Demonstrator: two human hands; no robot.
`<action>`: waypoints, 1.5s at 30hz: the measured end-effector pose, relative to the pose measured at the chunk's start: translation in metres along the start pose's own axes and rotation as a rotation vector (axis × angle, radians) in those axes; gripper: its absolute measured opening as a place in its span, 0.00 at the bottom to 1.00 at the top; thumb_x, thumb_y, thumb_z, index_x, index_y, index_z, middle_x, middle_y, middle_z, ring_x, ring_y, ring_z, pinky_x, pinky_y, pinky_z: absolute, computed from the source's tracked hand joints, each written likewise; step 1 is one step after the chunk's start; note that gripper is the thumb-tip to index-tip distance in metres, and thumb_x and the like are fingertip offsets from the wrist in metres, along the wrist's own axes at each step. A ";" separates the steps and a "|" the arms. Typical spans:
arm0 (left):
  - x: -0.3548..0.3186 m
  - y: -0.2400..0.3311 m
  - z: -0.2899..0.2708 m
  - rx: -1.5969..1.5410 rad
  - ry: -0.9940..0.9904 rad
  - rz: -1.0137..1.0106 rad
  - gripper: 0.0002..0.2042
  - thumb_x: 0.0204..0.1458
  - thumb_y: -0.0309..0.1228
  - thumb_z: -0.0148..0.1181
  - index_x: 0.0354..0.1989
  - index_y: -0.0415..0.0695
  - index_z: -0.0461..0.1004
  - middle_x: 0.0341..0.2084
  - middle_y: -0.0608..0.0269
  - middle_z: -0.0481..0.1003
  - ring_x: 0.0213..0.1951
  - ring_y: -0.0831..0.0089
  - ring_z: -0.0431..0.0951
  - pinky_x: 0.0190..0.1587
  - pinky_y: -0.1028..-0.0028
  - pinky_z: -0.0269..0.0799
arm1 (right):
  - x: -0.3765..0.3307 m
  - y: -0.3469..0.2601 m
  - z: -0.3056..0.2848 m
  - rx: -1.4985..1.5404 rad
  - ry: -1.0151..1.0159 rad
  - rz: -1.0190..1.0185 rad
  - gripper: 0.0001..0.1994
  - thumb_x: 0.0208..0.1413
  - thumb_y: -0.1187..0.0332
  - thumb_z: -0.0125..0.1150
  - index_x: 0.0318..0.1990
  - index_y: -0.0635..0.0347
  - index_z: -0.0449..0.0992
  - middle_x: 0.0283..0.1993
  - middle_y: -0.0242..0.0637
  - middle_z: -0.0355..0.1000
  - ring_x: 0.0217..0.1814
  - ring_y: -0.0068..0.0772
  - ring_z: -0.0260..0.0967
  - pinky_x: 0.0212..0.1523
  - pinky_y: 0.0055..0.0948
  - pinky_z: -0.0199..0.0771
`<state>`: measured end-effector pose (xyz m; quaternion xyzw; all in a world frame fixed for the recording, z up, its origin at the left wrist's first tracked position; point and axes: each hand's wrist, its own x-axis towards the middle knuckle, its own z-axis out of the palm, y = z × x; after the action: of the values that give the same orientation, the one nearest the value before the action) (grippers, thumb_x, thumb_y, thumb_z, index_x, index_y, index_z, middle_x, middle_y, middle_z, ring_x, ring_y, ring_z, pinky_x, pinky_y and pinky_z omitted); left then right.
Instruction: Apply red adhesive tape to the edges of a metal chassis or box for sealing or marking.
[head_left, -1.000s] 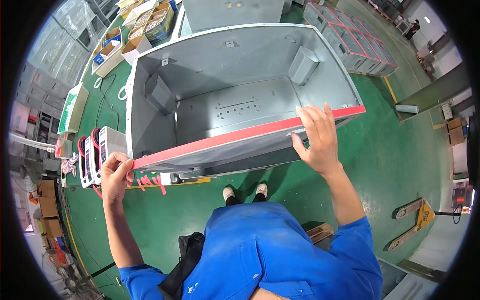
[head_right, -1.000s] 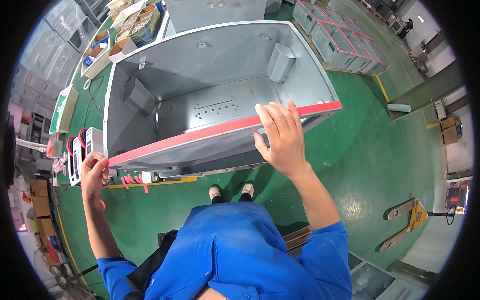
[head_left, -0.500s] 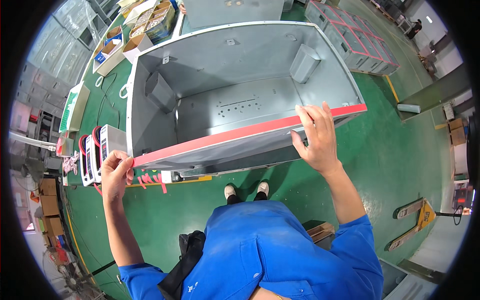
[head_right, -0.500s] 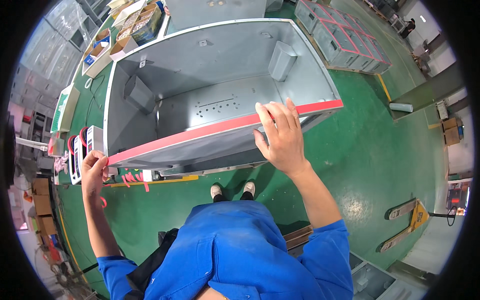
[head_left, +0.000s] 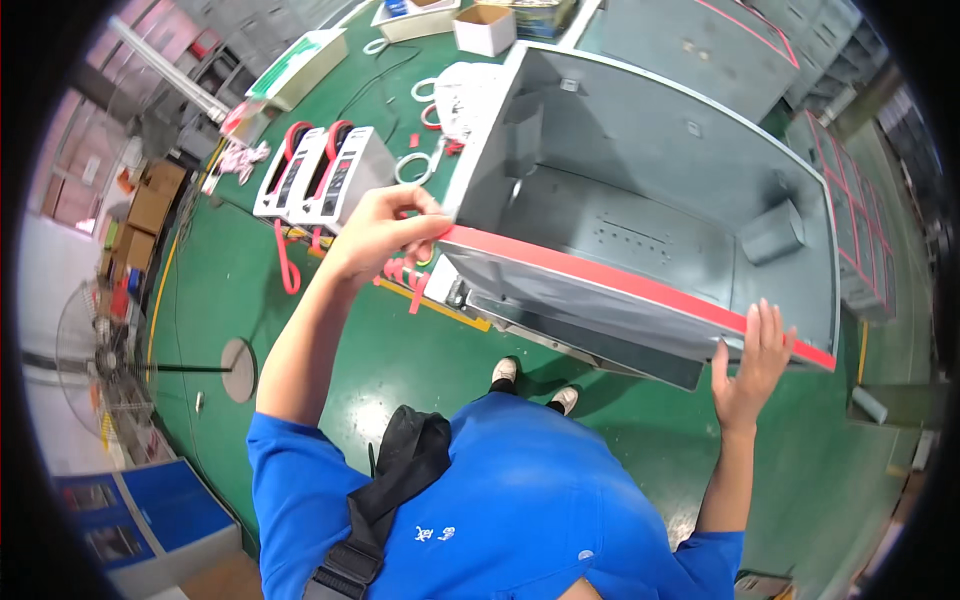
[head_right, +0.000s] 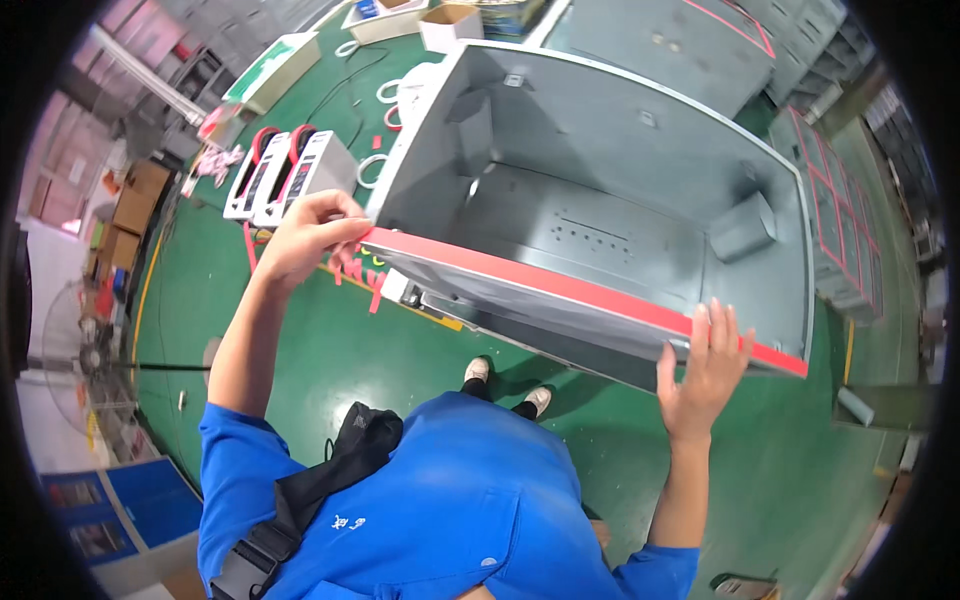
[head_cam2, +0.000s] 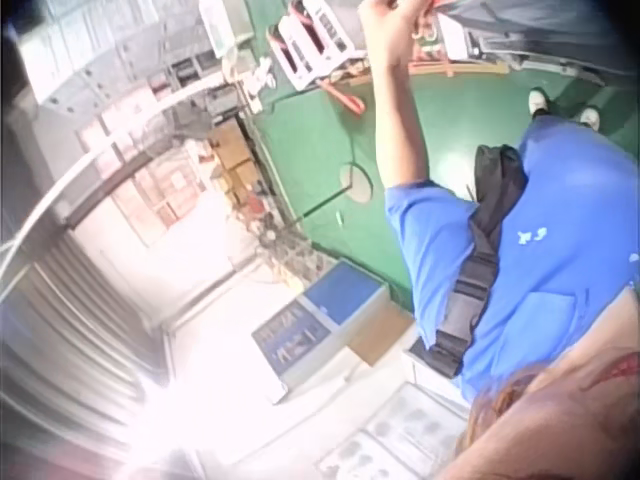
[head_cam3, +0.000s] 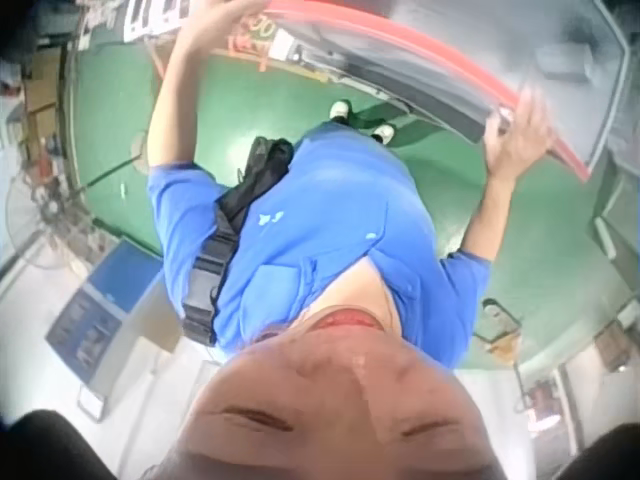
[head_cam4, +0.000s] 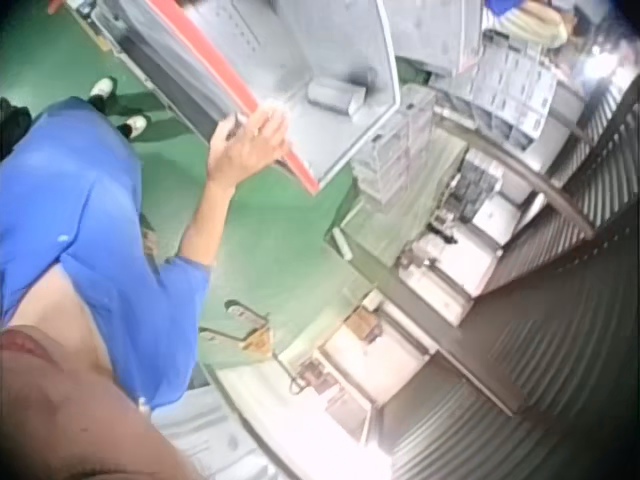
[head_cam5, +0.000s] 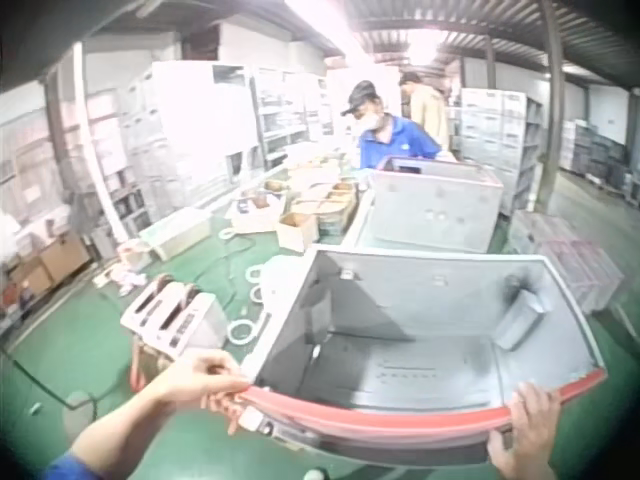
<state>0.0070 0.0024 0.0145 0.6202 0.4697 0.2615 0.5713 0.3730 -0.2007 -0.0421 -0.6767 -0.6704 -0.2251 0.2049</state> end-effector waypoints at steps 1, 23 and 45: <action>0.000 0.000 -0.001 -0.011 -0.017 -0.011 0.05 0.44 0.26 0.58 0.23 0.39 0.69 0.13 0.67 0.69 0.15 0.83 0.68 0.15 0.85 0.60 | 0.000 -0.001 0.001 -0.014 -0.003 0.000 0.30 0.39 0.73 0.60 0.55 0.59 0.59 0.57 0.42 0.58 0.62 0.45 0.51 0.62 0.49 0.41; 0.003 -0.007 -0.008 -0.095 -0.082 0.049 0.06 0.44 0.26 0.60 0.22 0.39 0.69 0.18 0.65 0.73 0.15 0.83 0.71 0.14 0.86 0.61 | 0.003 -0.007 0.004 -0.027 0.029 -0.027 0.30 0.40 0.76 0.56 0.56 0.61 0.58 0.56 0.43 0.59 0.61 0.44 0.53 0.63 0.47 0.39; 0.003 -0.008 -0.005 -0.082 -0.067 0.076 0.06 0.44 0.25 0.59 0.22 0.39 0.69 0.17 0.66 0.71 0.15 0.84 0.71 0.14 0.86 0.62 | 0.003 -0.010 0.002 -0.019 0.017 0.004 0.29 0.40 0.76 0.55 0.55 0.60 0.59 0.56 0.43 0.58 0.61 0.44 0.52 0.62 0.47 0.39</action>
<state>0.0017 0.0066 0.0075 0.6222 0.4155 0.2811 0.6011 0.3631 -0.1969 -0.0428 -0.6780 -0.6652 -0.2367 0.2047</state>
